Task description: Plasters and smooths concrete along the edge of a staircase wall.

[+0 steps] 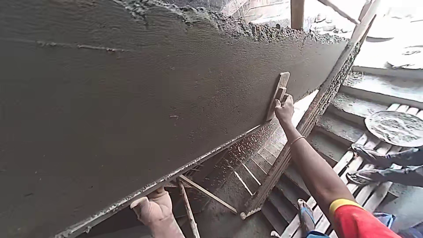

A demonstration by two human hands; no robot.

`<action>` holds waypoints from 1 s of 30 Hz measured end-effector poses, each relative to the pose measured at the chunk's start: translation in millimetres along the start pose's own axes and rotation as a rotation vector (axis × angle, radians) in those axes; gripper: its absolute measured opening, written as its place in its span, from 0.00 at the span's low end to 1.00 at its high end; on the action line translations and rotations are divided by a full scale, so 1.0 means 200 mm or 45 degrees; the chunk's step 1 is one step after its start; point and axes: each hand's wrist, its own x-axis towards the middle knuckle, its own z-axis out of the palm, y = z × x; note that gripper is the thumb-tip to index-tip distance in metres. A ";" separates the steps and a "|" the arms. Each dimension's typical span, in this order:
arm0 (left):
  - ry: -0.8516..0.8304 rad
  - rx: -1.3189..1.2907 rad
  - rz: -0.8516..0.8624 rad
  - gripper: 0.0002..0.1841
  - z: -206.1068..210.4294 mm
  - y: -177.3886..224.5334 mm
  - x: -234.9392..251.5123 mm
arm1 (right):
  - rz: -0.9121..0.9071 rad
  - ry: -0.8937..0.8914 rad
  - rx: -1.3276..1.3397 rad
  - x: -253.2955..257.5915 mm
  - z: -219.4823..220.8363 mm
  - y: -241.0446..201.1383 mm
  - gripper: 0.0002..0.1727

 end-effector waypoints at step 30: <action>0.129 -0.163 -0.416 0.22 0.02 0.04 0.02 | -1.413 -0.268 0.295 -2.42 0.10 -2.43 0.33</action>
